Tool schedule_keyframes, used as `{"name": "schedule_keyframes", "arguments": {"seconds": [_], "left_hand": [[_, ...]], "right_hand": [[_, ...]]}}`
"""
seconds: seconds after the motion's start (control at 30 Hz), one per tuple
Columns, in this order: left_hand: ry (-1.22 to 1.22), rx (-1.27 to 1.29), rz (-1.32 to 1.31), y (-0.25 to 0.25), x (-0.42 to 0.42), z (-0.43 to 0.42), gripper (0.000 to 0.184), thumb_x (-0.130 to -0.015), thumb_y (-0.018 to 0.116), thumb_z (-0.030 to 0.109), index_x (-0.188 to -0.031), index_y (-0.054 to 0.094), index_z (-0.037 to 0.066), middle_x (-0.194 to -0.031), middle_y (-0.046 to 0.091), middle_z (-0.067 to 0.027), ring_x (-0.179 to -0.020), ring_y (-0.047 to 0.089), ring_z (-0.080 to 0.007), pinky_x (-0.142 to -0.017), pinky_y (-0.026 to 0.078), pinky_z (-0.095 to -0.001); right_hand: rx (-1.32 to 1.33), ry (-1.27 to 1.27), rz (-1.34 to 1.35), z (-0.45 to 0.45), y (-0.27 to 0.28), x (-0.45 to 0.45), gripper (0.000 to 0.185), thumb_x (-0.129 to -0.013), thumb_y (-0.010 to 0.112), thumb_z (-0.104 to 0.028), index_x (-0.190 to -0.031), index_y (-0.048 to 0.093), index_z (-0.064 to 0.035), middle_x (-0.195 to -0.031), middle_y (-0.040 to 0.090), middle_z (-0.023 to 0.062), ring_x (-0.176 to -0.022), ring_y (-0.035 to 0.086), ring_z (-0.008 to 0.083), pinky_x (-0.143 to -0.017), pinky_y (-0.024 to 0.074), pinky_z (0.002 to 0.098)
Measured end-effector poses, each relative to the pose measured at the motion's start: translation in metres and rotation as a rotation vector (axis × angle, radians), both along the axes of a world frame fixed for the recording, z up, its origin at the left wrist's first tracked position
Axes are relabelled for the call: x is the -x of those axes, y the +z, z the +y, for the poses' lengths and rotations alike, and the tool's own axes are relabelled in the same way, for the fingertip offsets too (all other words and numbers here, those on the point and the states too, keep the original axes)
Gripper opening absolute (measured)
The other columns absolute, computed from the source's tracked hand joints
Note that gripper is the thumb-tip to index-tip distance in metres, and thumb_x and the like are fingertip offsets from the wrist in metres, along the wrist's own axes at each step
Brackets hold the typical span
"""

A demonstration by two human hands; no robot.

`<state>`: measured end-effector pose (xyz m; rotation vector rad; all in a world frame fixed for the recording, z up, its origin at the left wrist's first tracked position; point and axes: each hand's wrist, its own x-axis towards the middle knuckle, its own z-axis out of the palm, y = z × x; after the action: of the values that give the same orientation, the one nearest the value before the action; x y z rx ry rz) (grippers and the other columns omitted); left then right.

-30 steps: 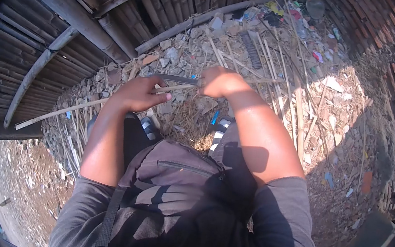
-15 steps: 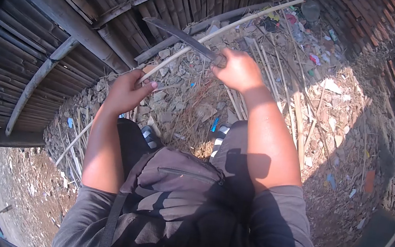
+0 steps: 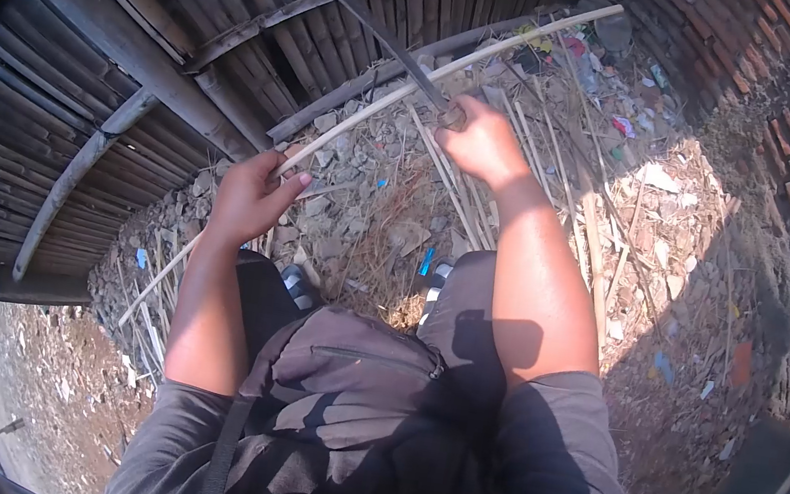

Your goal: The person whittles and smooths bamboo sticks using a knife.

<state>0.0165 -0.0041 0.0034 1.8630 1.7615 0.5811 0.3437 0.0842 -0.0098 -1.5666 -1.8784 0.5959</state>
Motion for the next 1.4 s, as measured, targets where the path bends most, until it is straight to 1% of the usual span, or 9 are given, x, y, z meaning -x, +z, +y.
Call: {"name": "schedule_keyframes", "arguments": {"seconds": [0.23,0.33,0.57,0.73,0.9,1.03,1.13,1.27,1.4], "left_hand": [[-0.036,0.007,-0.067,-0.008,-0.009,0.006,0.038,-0.094,0.081,0.033,-0.109,0.072,-0.001,-0.076,0.066,-0.0011,-0.068,0.056,-0.0080,-0.064,0.047,-0.0293],[-0.035,-0.077,-0.083,-0.008,-0.005,-0.001,0.043,-0.091,0.081,0.041,-0.096,0.069,0.001,-0.066,0.058,-0.0065,-0.060,0.053,-0.0169,-0.059,0.045,-0.0356],[-0.024,-0.064,0.019,-0.003,-0.001,0.002,0.039,-0.092,0.082,0.036,-0.103,0.072,0.000,-0.070,0.062,-0.0030,-0.065,0.053,-0.0111,-0.063,0.047,-0.0320],[-0.047,-0.037,-0.017,-0.003,-0.010,0.004,0.041,-0.092,0.082,0.037,-0.103,0.072,-0.001,-0.071,0.063,-0.0050,-0.067,0.057,-0.0129,-0.064,0.048,-0.0335],[-0.017,-0.062,0.024,-0.003,0.000,-0.001,0.040,-0.091,0.082,0.038,-0.102,0.072,0.000,-0.072,0.066,-0.0088,-0.068,0.061,-0.0163,-0.066,0.049,-0.0357],[-0.001,-0.054,0.074,0.006,0.001,-0.002,0.042,-0.091,0.081,0.039,-0.102,0.072,0.000,-0.073,0.066,-0.0112,-0.066,0.061,-0.0202,-0.066,0.050,-0.0375],[-0.053,-0.088,0.046,-0.005,-0.002,0.004,0.044,-0.091,0.081,0.042,-0.101,0.072,0.000,-0.072,0.064,-0.0114,-0.066,0.060,-0.0212,-0.065,0.049,-0.0382],[-0.060,-0.003,0.086,0.007,-0.013,0.001,0.046,-0.090,0.081,0.044,-0.098,0.071,0.000,-0.071,0.063,-0.0110,-0.066,0.060,-0.0187,-0.065,0.048,-0.0372],[-0.066,-0.043,0.022,-0.006,-0.001,-0.001,0.055,-0.089,0.079,0.054,-0.088,0.067,0.000,-0.067,0.062,-0.0164,-0.064,0.064,-0.0354,-0.063,0.049,-0.0459]], "right_hand": [[0.179,0.272,-0.377,-0.030,0.020,0.036,0.048,-0.084,0.079,-0.032,-0.122,0.070,-0.0048,-0.107,0.074,0.0263,-0.106,0.072,0.0417,-0.096,0.0553,0.0460],[0.175,0.359,-0.106,-0.014,0.006,0.023,0.055,-0.083,0.081,-0.035,-0.128,0.069,-0.0052,-0.107,0.074,0.0256,-0.106,0.071,0.0417,-0.096,0.0546,0.0438],[0.215,-0.003,-0.001,0.001,0.002,-0.003,0.065,-0.084,0.080,-0.037,-0.133,0.064,0.0015,-0.131,0.068,0.0277,-0.123,0.066,0.0400,-0.105,0.0521,0.0427],[0.108,0.308,-0.311,-0.026,0.001,0.033,0.044,-0.085,0.081,-0.034,-0.116,0.072,-0.0037,-0.101,0.074,0.0236,-0.103,0.072,0.0404,-0.092,0.0549,0.0465],[0.081,0.244,-0.035,0.007,-0.022,0.006,0.059,-0.082,0.085,-0.040,-0.121,0.069,0.0015,-0.098,0.071,0.0158,-0.083,0.069,0.0272,-0.082,0.0547,0.0390],[0.285,-0.002,0.059,0.018,-0.015,-0.012,0.081,-0.081,0.083,-0.043,-0.140,0.060,0.0058,-0.139,0.065,0.0281,-0.130,0.064,0.0367,-0.110,0.0492,0.0405],[0.302,0.110,-0.076,0.006,-0.009,-0.005,0.077,-0.084,0.080,-0.040,-0.142,0.058,0.0054,-0.138,0.064,0.0289,-0.129,0.063,0.0394,-0.111,0.0492,0.0410],[0.090,0.343,-0.257,-0.021,-0.010,0.028,0.043,-0.084,0.082,-0.034,-0.112,0.072,-0.0024,-0.098,0.074,0.0236,-0.100,0.072,0.0403,-0.091,0.0549,0.0451],[0.379,0.386,-0.055,-0.003,0.007,0.020,0.060,-0.081,0.085,-0.038,-0.127,0.070,-0.0025,-0.111,0.075,0.0229,-0.109,0.072,0.0345,-0.099,0.0538,0.0409]]}}
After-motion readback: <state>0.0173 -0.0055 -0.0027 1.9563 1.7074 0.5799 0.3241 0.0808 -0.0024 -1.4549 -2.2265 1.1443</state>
